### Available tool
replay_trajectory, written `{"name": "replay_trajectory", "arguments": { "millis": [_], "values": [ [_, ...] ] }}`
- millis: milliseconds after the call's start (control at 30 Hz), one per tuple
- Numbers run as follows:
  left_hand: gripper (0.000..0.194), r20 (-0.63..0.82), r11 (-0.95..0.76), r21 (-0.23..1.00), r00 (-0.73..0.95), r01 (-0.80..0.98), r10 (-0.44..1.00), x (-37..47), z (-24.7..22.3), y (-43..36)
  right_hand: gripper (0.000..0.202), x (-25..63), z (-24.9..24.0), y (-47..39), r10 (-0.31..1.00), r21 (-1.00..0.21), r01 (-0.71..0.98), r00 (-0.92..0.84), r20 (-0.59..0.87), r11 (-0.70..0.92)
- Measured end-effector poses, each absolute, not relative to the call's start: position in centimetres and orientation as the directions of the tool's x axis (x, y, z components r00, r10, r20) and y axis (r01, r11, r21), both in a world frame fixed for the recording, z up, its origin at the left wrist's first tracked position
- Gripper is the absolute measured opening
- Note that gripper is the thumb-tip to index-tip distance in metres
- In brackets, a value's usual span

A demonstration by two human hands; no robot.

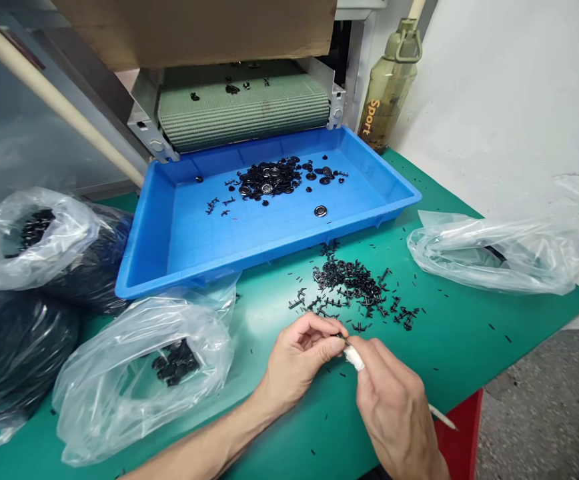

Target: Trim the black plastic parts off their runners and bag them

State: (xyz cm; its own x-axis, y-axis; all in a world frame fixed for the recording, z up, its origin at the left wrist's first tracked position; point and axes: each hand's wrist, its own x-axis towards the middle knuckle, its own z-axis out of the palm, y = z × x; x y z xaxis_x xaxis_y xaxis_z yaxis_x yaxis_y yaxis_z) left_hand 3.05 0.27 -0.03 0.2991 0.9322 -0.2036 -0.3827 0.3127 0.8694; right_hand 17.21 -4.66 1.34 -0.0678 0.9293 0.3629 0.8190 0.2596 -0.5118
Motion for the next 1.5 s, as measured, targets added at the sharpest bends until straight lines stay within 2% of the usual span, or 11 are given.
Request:
{"name": "replay_trajectory", "arguments": {
  "millis": [100,200,400,500,633,733,900,1133,1200,1333,1500],
  "values": [
    [0.009,-0.218,0.316,0.888,0.298,-0.335,0.929,3.0,0.2,0.1,0.024,17.7,1.0,-4.2,0.983,-0.661,0.736,-0.035,0.182,0.148],
    [0.010,-0.234,0.301,0.910,0.247,-0.286,0.940,2.8,0.9,0.0,0.024,18.6,0.9,-3.1,0.996,-0.678,0.731,-0.038,0.075,0.079],
    [0.006,-0.106,0.133,0.952,0.108,-0.277,0.988,1.5,1.5,0.6,0.031,18.0,1.8,1.2,0.979,-0.510,0.843,-0.084,0.184,0.168],
    [0.011,-0.137,0.179,0.927,0.147,-0.329,0.980,0.7,0.7,0.9,0.033,16.6,2.3,3.5,0.979,-0.371,0.908,-0.164,0.119,0.197],
    [0.012,-0.210,0.260,0.870,0.163,-0.418,0.964,0.3,-0.3,1.2,0.029,15.7,2.1,5.1,0.986,-0.206,0.964,-0.163,0.040,0.168],
    [0.015,-0.267,0.309,0.857,0.157,-0.413,0.951,0.4,-0.1,1.6,0.028,16.0,2.0,5.0,0.983,-0.247,0.952,-0.168,0.080,0.182],
    [0.028,-0.322,0.366,0.888,0.193,-0.279,0.927,0.7,0.5,2.1,0.029,16.5,2.2,4.0,0.964,-0.374,0.893,-0.191,0.186,0.250],
    [0.027,-0.302,0.341,0.885,0.167,-0.318,0.938,0.8,0.3,2.1,0.031,15.7,2.2,5.1,0.973,-0.208,0.950,-0.228,0.040,0.231],
    [0.027,-0.306,0.349,0.890,0.181,-0.294,0.935,0.7,0.4,2.1,0.031,15.9,2.4,5.1,0.972,-0.255,0.938,-0.225,0.067,0.235],
    [0.029,-0.298,0.338,0.886,0.170,-0.318,0.939,0.7,0.6,2.1,0.030,16.2,3.5,3.4,0.960,-0.449,0.849,-0.236,0.152,0.280],
    [0.025,-0.285,0.343,0.838,0.196,-0.424,0.938,0.5,0.0,2.0,0.030,15.6,5.3,1.0,0.954,-0.579,0.763,-0.280,0.108,0.289]
  ]
}}
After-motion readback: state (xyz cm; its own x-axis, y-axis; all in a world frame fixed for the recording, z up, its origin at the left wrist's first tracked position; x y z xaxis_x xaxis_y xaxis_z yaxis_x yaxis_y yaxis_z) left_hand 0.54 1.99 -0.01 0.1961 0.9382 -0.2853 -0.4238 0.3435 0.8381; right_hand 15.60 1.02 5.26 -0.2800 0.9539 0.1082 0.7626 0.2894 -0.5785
